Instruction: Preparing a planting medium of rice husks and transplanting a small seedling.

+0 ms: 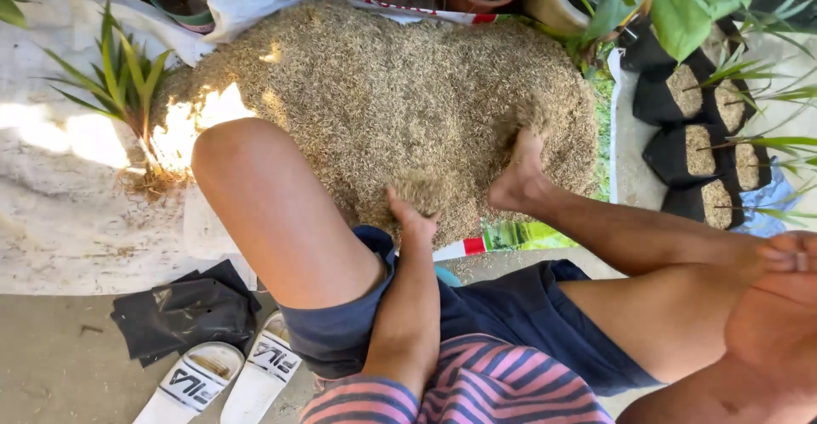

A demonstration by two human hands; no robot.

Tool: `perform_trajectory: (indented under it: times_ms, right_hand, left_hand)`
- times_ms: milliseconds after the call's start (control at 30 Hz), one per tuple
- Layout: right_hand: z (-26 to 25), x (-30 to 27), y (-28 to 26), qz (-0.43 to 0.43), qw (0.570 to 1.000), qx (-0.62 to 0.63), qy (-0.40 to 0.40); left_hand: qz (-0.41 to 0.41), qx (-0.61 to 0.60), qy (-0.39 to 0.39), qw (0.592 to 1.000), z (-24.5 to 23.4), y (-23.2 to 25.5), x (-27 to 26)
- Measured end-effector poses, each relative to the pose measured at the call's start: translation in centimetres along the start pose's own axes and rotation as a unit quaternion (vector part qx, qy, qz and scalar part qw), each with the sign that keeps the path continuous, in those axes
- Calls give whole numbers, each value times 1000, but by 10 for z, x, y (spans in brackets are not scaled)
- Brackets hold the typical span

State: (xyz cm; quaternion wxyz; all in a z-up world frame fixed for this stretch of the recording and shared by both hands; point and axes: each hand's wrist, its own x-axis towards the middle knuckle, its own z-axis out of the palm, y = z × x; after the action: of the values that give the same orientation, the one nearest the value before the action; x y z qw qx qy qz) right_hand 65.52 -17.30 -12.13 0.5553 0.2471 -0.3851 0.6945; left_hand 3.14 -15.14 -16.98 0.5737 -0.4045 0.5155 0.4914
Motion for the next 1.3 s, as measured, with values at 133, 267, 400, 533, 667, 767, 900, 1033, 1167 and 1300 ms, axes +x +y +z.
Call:
perform_trajectory:
  times_ms: [133, 267, 400, 533, 667, 767, 900, 1033, 1167, 1300]
  right_hand:
    - [11, 129, 111, 239, 576, -744, 239]
    - [-4, 181, 312, 187, 592, -534, 573]
    - [-101, 81, 382, 298, 545, -447, 644]
    - [-154, -56, 387, 347, 445, -352, 747]
    - [-167, -98, 377, 323, 368, -271, 829]
    - [-141, 15, 404, 355, 367, -256, 821]
    - [-158, 16, 452, 418, 340, -338, 772]
    - [-141, 50, 464, 458, 290, -380, 749]
    - [-133, 58, 481, 395, 345, -430, 735]
    - [-138, 42, 486, 316, 420, -459, 717]
  left_hand:
    - [13, -36, -99, 994, 28, -9, 37]
    - [118, 83, -32, 989, 27, -11, 58]
    - [231, -6, 254, 939, -33, -56, 137]
    - [208, -37, 196, 958, -37, -49, 110]
    - [199, 44, 234, 951, -59, -16, 164]
    - [156, 70, 190, 967, -63, 1, 182]
    - [120, 70, 149, 979, -60, 8, 175]
    - [117, 109, 124, 979, -56, 10, 175]
    - [122, 130, 91, 980, -44, 9, 147]
    - [152, 126, 91, 976, -35, 8, 128]
